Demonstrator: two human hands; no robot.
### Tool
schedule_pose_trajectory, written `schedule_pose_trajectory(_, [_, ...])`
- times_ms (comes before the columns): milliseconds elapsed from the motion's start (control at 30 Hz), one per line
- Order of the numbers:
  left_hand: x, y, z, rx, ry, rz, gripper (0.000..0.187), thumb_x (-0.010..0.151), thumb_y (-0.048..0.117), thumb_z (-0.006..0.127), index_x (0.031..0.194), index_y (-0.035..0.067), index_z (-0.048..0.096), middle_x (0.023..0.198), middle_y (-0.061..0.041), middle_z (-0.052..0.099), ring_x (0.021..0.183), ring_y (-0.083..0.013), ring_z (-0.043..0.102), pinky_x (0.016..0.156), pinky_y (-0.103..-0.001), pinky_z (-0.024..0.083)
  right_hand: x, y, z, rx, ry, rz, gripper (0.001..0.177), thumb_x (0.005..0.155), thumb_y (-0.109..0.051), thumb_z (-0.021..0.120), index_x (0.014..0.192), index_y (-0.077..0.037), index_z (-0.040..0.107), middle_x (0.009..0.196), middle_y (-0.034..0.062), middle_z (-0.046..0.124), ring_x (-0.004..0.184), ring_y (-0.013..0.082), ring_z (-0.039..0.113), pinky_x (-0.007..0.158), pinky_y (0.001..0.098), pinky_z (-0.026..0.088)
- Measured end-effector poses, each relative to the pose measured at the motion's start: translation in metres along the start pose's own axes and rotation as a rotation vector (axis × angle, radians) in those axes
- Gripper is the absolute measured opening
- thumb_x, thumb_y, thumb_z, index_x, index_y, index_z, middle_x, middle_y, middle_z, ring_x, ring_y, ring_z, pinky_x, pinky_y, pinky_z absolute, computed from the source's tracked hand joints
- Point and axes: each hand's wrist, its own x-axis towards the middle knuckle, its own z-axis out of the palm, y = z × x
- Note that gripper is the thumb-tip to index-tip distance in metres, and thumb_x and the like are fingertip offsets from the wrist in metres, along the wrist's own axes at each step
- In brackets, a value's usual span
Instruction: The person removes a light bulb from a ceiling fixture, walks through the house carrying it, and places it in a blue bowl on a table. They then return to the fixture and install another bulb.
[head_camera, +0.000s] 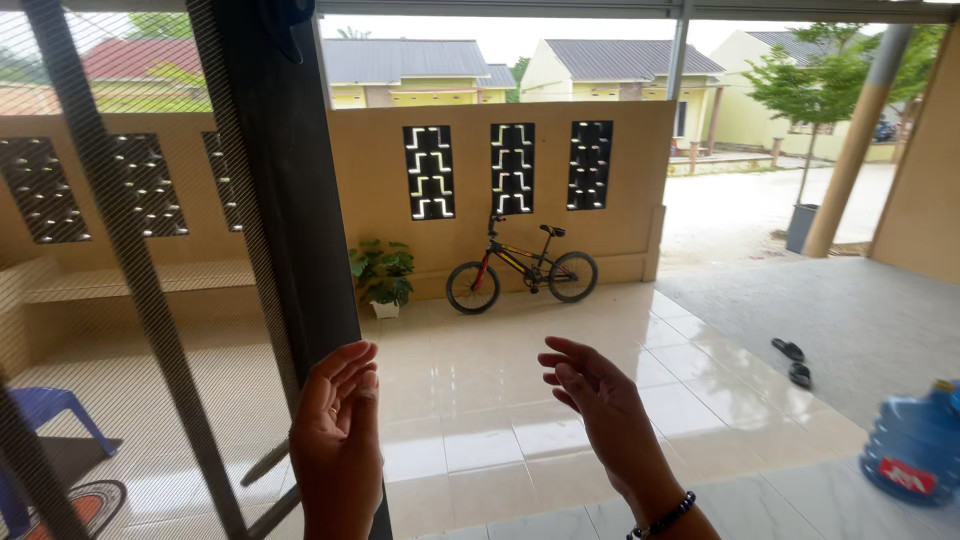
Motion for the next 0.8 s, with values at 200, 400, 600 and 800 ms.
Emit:
schedule_pose_trajectory(200, [0.013, -0.015, 0.037, 0.207, 0.08, 0.113, 0.03, 0.097, 0.017, 0.06, 0.125, 0.008, 0.065, 0.129, -0.009, 0.07, 0.126, -0.0222, 0.065, 0.111, -0.041, 0.048, 0.069, 0.034, 0.023, 0.041, -0.224, 0.071, 0.052, 0.096, -0.032, 0.058, 0.146, -0.018, 0.054, 0.137, 0.0072, 0.067, 0.121, 0.0172, 0.065, 0.101, 0.0346, 0.053])
schedule_pose_trajectory(400, [0.036, -0.013, 0.049, 0.374, 0.111, 0.265, 0.031, 0.097, 0.016, 0.063, 0.126, 0.006, 0.065, 0.128, -0.01, 0.072, 0.124, -0.0233, 0.066, 0.108, -0.042, 0.049, 0.102, 0.069, 0.093, 0.147, -0.517, 0.062, 0.059, 0.094, -0.033, 0.062, 0.149, -0.017, 0.049, 0.14, 0.0092, 0.064, 0.122, 0.0176, 0.062, 0.101, 0.0353, 0.052])
schedule_pose_trajectory(600, [0.062, -0.013, 0.044, 0.585, 0.151, 0.401, 0.03, 0.098, 0.017, 0.062, 0.125, 0.007, 0.065, 0.13, -0.012, 0.071, 0.128, -0.0269, 0.065, 0.106, -0.042, 0.05, 0.125, 0.082, 0.178, 0.386, -0.848, 0.006, 0.059, 0.099, -0.03, 0.06, 0.152, -0.009, 0.044, 0.132, 0.0156, 0.065, 0.117, 0.0179, 0.063, 0.099, 0.0324, 0.054])
schedule_pose_trajectory(800, [0.076, -0.015, 0.048, 0.75, 0.144, 0.505, 0.028, 0.099, 0.022, 0.062, 0.122, 0.008, 0.067, 0.131, -0.014, 0.07, 0.126, -0.0293, 0.068, 0.1, -0.04, 0.057, 0.131, 0.097, 0.224, 0.451, -1.153, -0.03, 0.046, 0.102, -0.028, 0.06, 0.139, -0.001, 0.054, 0.121, 0.0082, 0.068, 0.113, 0.0148, 0.066, 0.094, 0.0294, 0.056])
